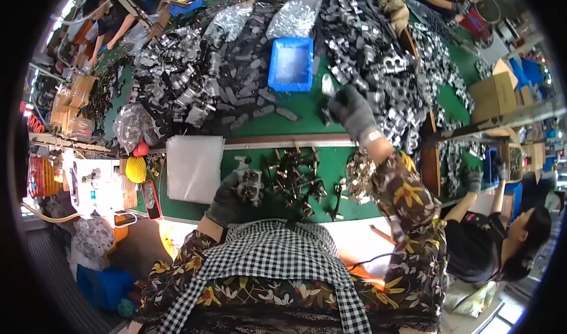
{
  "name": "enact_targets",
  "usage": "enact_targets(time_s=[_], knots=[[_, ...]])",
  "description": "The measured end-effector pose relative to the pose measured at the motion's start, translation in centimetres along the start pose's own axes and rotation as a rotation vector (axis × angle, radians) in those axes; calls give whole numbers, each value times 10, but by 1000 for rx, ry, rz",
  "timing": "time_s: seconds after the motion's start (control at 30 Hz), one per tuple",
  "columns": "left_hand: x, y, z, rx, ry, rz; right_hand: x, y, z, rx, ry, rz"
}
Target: Manual assembly and inspection of small mechanical metal components on a factory production line.
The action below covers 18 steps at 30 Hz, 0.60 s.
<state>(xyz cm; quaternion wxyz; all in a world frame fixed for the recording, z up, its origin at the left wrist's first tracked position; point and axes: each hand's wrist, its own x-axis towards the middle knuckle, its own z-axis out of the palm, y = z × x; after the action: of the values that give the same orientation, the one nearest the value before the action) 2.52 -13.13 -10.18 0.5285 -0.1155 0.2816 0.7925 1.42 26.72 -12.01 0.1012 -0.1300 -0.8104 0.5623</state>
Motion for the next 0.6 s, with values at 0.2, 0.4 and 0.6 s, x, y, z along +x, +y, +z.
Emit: enact_targets(time_s=[0.2, 0.4, 0.6], knots=[[21, 8, -3, 211, -40, 134, 186, -17, 61, -178, 23, 450], [8, 31, -5, 209, 66, 252, 233, -15, 138, -1046, -369, 299], [13, 47, -9, 303, 158, 273, 271, 74, 139, -1375, -673, 289]])
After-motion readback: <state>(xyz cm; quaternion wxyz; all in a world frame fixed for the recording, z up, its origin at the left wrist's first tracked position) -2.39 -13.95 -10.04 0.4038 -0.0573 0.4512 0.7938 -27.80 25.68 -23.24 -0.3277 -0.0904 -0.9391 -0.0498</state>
